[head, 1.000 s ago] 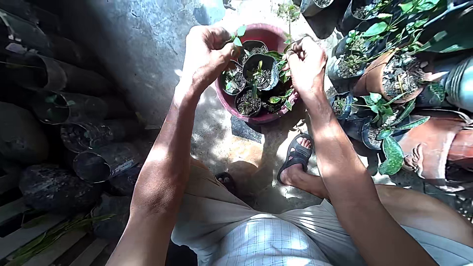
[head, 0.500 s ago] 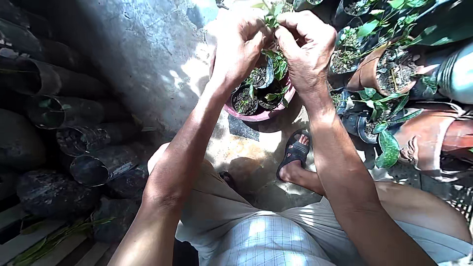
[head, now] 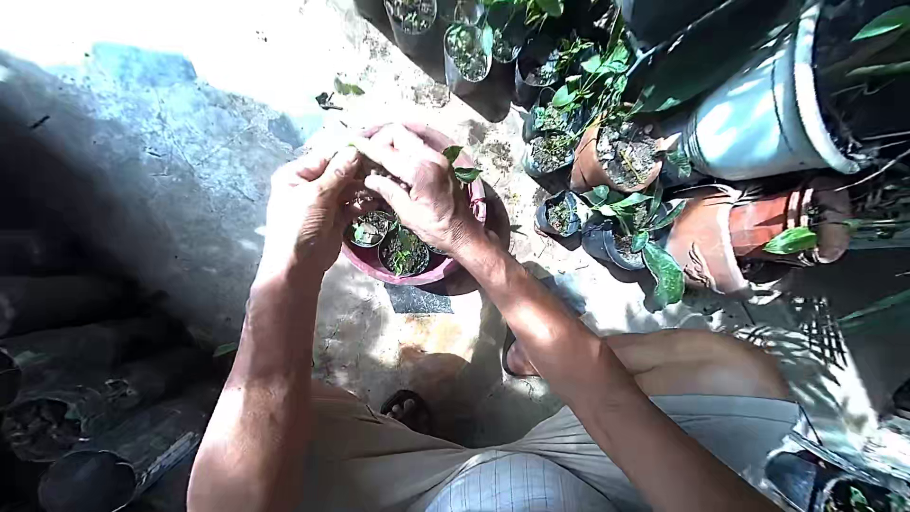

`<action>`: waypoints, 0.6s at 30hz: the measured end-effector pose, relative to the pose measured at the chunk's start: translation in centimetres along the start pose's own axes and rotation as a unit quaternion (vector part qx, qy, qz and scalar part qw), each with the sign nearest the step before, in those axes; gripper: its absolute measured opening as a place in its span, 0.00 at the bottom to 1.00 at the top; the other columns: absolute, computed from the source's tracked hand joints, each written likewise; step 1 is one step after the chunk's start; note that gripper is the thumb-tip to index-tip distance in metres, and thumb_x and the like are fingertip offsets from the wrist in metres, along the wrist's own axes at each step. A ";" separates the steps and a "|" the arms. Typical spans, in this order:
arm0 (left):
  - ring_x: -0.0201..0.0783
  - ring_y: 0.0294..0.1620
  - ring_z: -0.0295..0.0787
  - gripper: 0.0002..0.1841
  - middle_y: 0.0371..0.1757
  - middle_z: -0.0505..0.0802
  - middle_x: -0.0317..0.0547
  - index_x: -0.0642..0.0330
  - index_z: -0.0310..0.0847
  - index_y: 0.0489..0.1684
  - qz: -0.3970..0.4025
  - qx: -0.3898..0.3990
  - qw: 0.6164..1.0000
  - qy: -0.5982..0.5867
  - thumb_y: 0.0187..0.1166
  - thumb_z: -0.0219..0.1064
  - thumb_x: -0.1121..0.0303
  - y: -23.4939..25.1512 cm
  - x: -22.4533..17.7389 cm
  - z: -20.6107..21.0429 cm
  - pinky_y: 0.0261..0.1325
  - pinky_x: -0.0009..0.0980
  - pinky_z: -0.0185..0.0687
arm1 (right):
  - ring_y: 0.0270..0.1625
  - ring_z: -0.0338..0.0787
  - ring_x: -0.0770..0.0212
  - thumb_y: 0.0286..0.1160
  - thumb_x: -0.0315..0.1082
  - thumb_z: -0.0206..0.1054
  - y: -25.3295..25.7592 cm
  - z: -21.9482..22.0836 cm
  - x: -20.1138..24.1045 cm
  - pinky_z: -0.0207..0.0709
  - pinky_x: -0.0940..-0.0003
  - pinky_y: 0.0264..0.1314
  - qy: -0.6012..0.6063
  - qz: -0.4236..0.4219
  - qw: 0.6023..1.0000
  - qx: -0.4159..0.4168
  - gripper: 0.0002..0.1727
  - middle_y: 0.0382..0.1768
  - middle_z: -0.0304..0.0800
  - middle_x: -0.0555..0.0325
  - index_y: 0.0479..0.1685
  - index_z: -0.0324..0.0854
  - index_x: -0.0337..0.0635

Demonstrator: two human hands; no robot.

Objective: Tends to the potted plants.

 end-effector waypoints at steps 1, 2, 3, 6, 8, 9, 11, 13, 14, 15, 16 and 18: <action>0.23 0.40 0.88 0.08 0.41 0.89 0.35 0.64 0.82 0.51 0.022 0.021 0.999 -0.011 0.90 0.57 0.74 1.3 1.6 -1.2 0.51 0.18 0.84 | 0.62 0.90 0.61 0.70 0.18 0.72 -0.3 0.7 -1.0 0.79 0.72 0.70 0.015 -0.022 0.999 -0.019 0.19 0.58 0.91 0.48 0.61 0.87 0.32; 0.24 0.39 0.89 0.07 0.40 0.90 0.35 0.62 0.83 0.49 0.055 0.066 0.996 -0.027 0.89 0.59 0.73 4.1 4.2 -3.2 0.49 0.21 0.87 | 0.58 0.91 0.60 0.67 0.17 0.74 0.0 1.8 -2.5 0.81 0.71 0.66 0.035 -0.063 0.996 -0.053 0.18 0.53 0.92 0.47 0.58 0.89 0.31; 0.27 0.38 0.92 0.07 0.40 0.94 0.36 0.61 0.86 0.47 0.103 0.118 0.987 -0.043 0.88 0.61 0.72 7.9 7.5 -5.5 0.46 0.25 0.91 | 0.53 0.91 0.59 0.64 0.18 0.76 0.9 3.1 -3.9 0.83 0.69 0.61 0.058 -0.115 0.987 -0.097 0.16 0.48 0.92 0.47 0.53 0.91 0.32; 0.29 0.36 0.94 0.06 0.38 0.97 0.35 0.55 0.91 0.42 0.087 0.149 0.985 -0.019 0.84 0.67 0.68 11.9 10.1 -7.2 0.42 0.29 0.93 | 0.46 0.93 0.55 0.61 0.19 0.76 3.8 5.3 -6.0 0.88 0.63 0.52 0.096 -0.220 0.955 -0.173 0.12 0.41 0.93 0.45 0.45 0.94 0.32; 0.27 0.35 0.92 0.06 0.37 0.96 0.35 0.55 0.91 0.39 0.057 0.164 0.984 -0.030 0.84 0.67 0.70 11.7 9.9 -6.9 0.41 0.26 0.92 | 0.49 0.92 0.57 0.62 0.20 0.76 1.6 6.0 -7.5 0.87 0.64 0.55 0.069 -0.178 0.965 -0.178 0.12 0.43 0.93 0.46 0.46 0.93 0.32; 0.27 0.35 0.92 0.07 0.37 0.96 0.35 0.55 0.91 0.40 0.043 0.177 0.982 -0.041 0.84 0.66 0.71 11.6 10.0 -6.8 0.41 0.25 0.91 | 0.53 0.92 0.59 0.64 0.20 0.76 -0.4 6.6 -8.9 0.84 0.68 0.60 0.046 -0.145 0.971 -0.184 0.13 0.47 0.93 0.47 0.48 0.93 0.32; 0.26 0.36 0.91 0.08 0.39 0.96 0.35 0.55 0.91 0.43 0.027 0.198 0.979 -0.048 0.85 0.64 0.71 11.7 10.1 -6.5 0.42 0.24 0.90 | 0.51 0.92 0.59 0.63 0.20 0.76 -2.6 6.1 -9.8 0.84 0.72 0.58 0.036 -0.153 0.962 -0.225 0.11 0.45 0.93 0.45 0.45 0.92 0.30; 0.27 0.39 0.92 0.08 0.41 0.96 0.36 0.55 0.91 0.44 0.030 0.213 0.976 -0.044 0.85 0.64 0.70 11.7 10.2 -6.2 0.46 0.26 0.91 | 0.52 0.91 0.66 0.69 0.21 0.74 -4.7 -1.5 -2.8 0.81 0.78 0.60 -0.012 -0.018 0.996 -0.092 0.09 0.46 0.93 0.55 0.47 0.91 0.37; 0.28 0.40 0.92 0.08 0.42 0.96 0.36 0.55 0.92 0.44 0.031 0.218 0.975 -0.041 0.85 0.64 0.69 11.7 10.2 -6.0 0.47 0.27 0.91 | 0.53 0.90 0.65 0.71 0.20 0.73 -5.2 -5.0 0.6 0.81 0.77 0.61 -0.029 0.026 0.999 -0.036 0.10 0.47 0.92 0.56 0.48 0.91 0.37; 0.28 0.40 0.92 0.09 0.42 0.96 0.36 0.55 0.92 0.45 0.028 0.225 0.973 -0.041 0.86 0.64 0.68 11.7 10.3 -5.8 0.47 0.26 0.91 | 0.50 0.90 0.65 0.71 0.20 0.72 -5.5 -7.2 2.3 0.81 0.77 0.58 -0.047 0.025 0.998 -0.015 0.09 0.44 0.92 0.55 0.47 0.90 0.37; 0.28 0.39 0.92 0.10 0.42 0.96 0.36 0.55 0.92 0.45 0.025 0.230 0.972 -0.049 0.87 0.63 0.66 11.7 10.5 -5.3 0.46 0.26 0.91 | 0.47 0.91 0.65 0.71 0.21 0.72 -5.9 -8.6 3.1 0.81 0.78 0.54 -0.070 0.019 0.997 -0.003 0.07 0.42 0.92 0.55 0.44 0.90 0.37; 0.29 0.39 0.92 0.12 0.43 0.96 0.38 0.55 0.90 0.45 0.022 0.238 0.969 -0.064 0.90 0.59 0.65 11.6 10.6 -4.3 0.46 0.27 0.91 | 0.47 0.91 0.65 0.74 0.19 0.69 -5.3 -11.2 4.8 0.79 0.80 0.55 -0.098 0.012 0.994 0.035 0.06 0.42 0.92 0.54 0.44 0.89 0.34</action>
Point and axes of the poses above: each hand's wrist, its own y-axis towards the middle knuckle, its own z-axis out of the palm, x = y × z, the point moved 1 cm from there along y, towards the middle knuckle
